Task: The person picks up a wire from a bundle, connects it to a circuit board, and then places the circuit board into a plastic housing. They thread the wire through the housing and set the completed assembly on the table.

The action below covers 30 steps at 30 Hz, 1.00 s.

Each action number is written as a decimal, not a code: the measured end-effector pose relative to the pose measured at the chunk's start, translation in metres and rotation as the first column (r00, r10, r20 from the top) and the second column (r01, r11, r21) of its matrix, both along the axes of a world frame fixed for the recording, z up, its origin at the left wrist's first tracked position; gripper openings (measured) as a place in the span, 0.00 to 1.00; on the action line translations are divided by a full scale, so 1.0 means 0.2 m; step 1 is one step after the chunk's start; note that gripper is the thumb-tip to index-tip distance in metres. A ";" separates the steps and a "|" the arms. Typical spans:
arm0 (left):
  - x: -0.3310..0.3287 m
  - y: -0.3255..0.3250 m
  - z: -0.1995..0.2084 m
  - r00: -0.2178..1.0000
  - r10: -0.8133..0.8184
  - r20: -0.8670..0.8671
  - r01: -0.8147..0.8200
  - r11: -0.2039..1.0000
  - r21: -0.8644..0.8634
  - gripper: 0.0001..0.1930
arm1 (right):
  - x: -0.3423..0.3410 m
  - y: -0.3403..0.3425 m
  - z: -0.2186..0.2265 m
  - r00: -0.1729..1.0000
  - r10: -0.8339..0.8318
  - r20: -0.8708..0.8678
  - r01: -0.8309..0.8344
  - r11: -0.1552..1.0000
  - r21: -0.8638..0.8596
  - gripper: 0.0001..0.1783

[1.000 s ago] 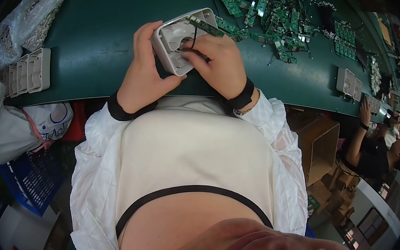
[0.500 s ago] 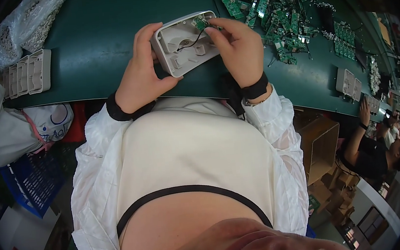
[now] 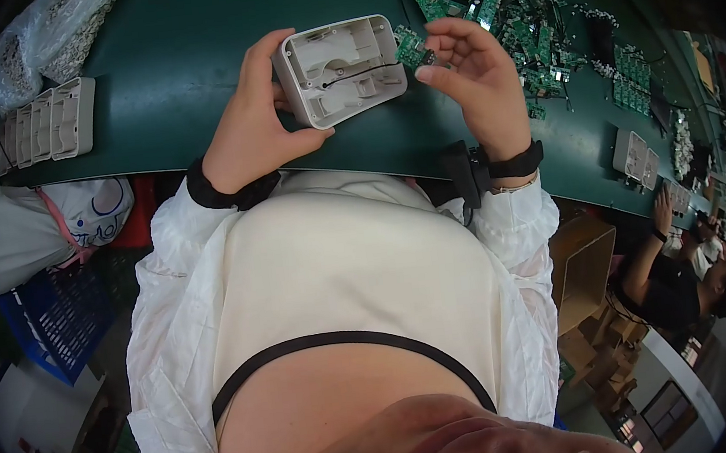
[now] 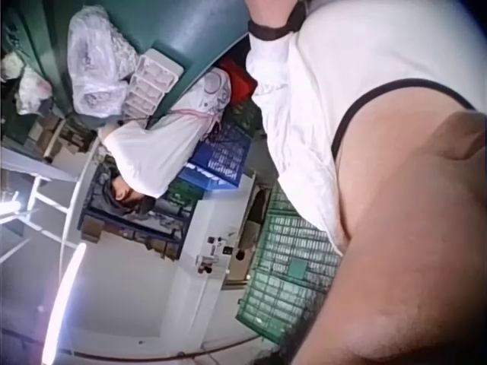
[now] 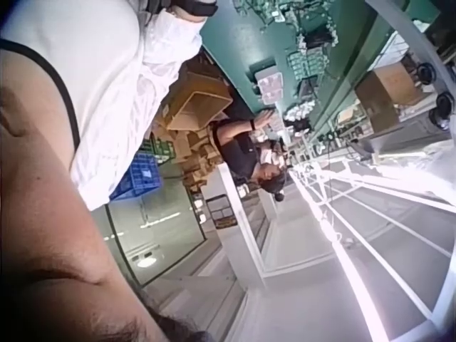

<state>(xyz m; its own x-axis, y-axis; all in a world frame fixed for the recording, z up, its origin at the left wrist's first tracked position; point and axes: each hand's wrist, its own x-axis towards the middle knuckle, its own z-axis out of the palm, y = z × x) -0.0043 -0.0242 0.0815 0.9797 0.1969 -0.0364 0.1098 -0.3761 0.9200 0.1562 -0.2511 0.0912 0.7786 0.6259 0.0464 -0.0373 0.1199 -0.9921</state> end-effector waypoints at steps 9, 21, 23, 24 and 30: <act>-0.01 -0.02 -0.06 0.988 -0.054 0.147 0.040 0.995 0.095 0.54 | -0.14 0.09 0.03 0.922 0.285 0.261 -0.218 0.941 -0.258 0.14; -0.02 -0.03 -0.06 0.992 0.011 0.124 0.000 0.996 -0.090 0.52 | -0.16 0.02 -0.03 0.859 0.408 0.308 -0.342 0.906 -0.248 0.10; -0.02 -0.04 -0.06 0.991 0.009 0.131 0.004 0.995 -0.098 0.52 | -0.17 0.00 -0.04 0.849 0.416 0.327 -0.345 0.904 -0.254 0.10; -0.02 -0.04 -0.05 0.993 0.008 0.119 0.004 0.995 -0.096 0.53 | -0.17 0.00 -0.05 0.851 0.414 0.323 -0.344 0.904 -0.254 0.10; -0.02 -0.05 -0.06 0.999 0.005 0.035 0.000 0.986 -0.167 0.54 | -0.19 -0.02 -0.09 0.833 0.378 0.405 -0.311 0.924 -0.224 0.10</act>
<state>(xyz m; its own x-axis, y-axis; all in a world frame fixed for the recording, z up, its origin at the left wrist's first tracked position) -0.0083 -0.0333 0.0701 0.9805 0.1934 -0.0349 0.0774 -0.2169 0.9731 0.1191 -0.2556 0.0740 0.4326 0.8754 0.2157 0.3867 0.0360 -0.9215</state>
